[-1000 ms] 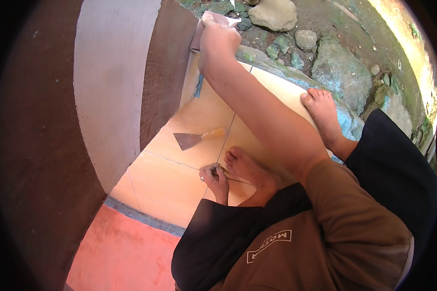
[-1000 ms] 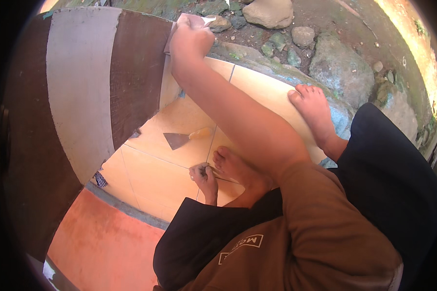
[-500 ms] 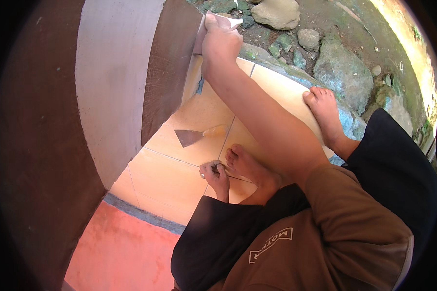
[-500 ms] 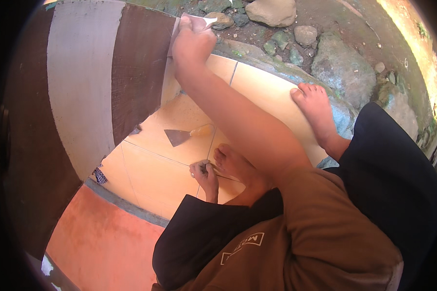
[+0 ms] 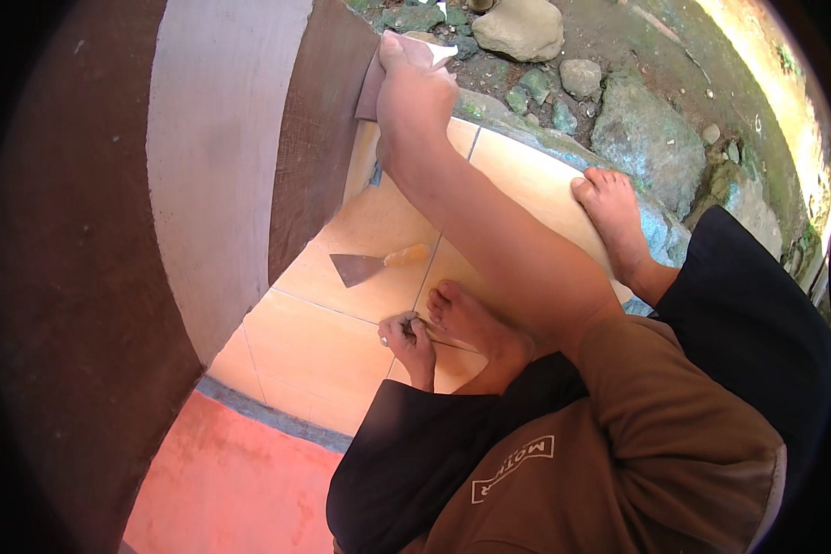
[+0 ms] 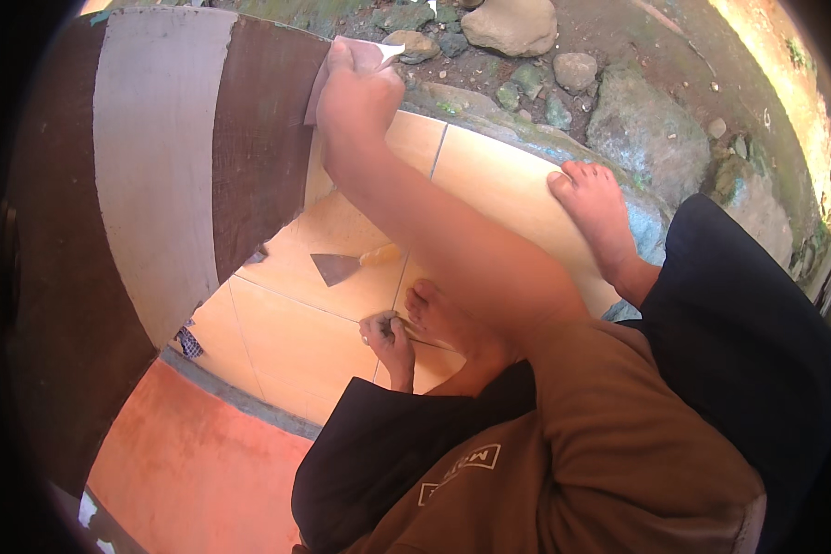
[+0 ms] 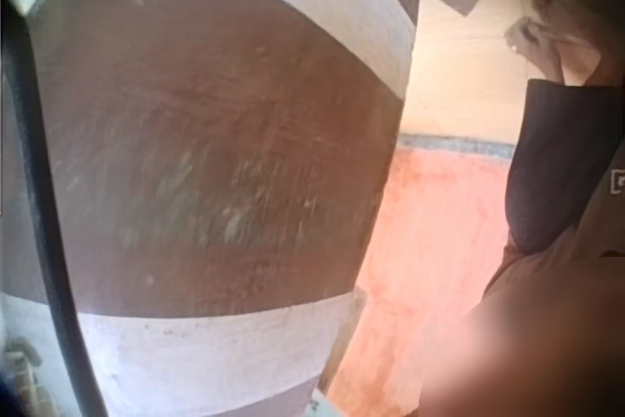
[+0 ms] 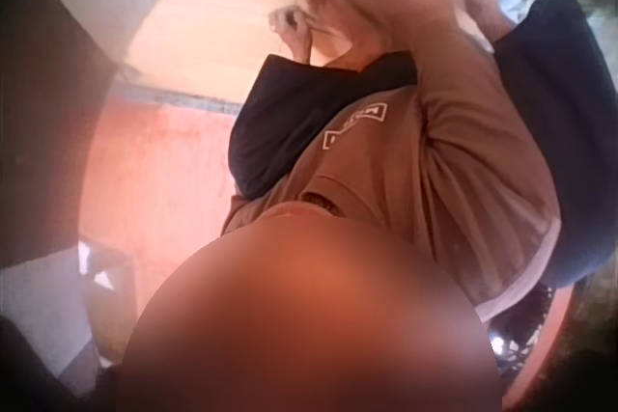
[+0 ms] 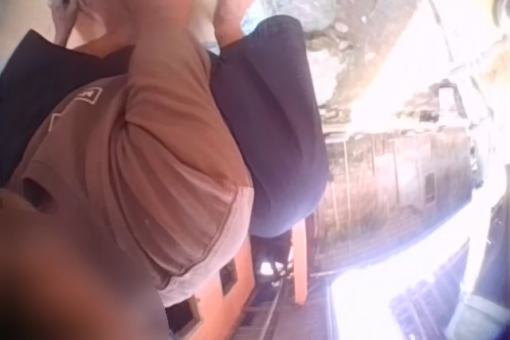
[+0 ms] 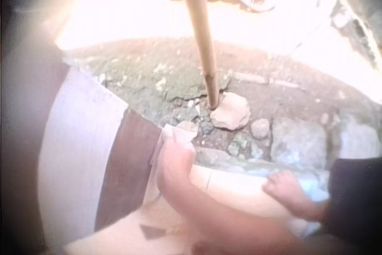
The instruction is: The person smooths a vertical wall surface using a small rectangular tool, repeatedly rubbing and scraping the surface to refine its finish. The person works on a section of the wall that has alternating dark and light bands.
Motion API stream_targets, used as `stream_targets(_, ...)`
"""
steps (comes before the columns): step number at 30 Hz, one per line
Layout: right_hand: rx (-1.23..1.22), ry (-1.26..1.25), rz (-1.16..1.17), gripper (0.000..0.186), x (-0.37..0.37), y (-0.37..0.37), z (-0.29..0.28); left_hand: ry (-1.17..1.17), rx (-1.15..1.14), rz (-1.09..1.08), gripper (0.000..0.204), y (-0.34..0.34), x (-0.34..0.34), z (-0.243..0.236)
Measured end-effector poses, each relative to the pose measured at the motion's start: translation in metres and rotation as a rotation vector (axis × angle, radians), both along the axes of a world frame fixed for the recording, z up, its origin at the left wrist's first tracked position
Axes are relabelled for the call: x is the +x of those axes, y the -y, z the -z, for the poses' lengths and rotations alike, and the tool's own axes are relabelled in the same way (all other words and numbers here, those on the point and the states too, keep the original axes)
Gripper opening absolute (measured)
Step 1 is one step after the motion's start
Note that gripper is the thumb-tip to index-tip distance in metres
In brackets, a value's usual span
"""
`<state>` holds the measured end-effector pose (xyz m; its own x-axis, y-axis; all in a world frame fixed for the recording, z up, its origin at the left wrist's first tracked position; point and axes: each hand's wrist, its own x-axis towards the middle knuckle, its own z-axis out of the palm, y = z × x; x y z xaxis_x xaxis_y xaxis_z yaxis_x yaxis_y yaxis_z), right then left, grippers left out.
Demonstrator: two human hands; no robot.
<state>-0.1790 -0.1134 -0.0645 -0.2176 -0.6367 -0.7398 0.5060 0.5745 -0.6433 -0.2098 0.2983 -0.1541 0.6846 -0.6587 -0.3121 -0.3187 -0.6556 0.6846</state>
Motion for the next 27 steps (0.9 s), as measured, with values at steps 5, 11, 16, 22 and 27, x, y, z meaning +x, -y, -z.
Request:
stream_targets(5,0.001,-0.003,0.001,0.033,-0.004,0.012,-0.001,0.086,0.056,0.061,0.008,0.007,-0.001,-0.002)
stream_targets(11,-0.017,0.006,-0.033,0.032,-0.002,-0.001,0.000,0.065,0.047,0.021,0.009,0.001,0.000,-0.005)
stream_targets(16,0.106,0.017,0.019,0.033,-0.005,0.022,0.008,0.042,0.057,0.016,0.008,0.006,-0.002,-0.007)
stream_targets(22,0.033,0.131,0.017,0.032,-0.004,0.002,0.015,0.073,0.047,0.037,0.009,0.008,-0.002,-0.002)
stream_targets(27,0.162,0.033,0.006,0.039,-0.005,0.025,0.020,0.057,0.048,0.025,0.008,0.009,-0.003,-0.004)
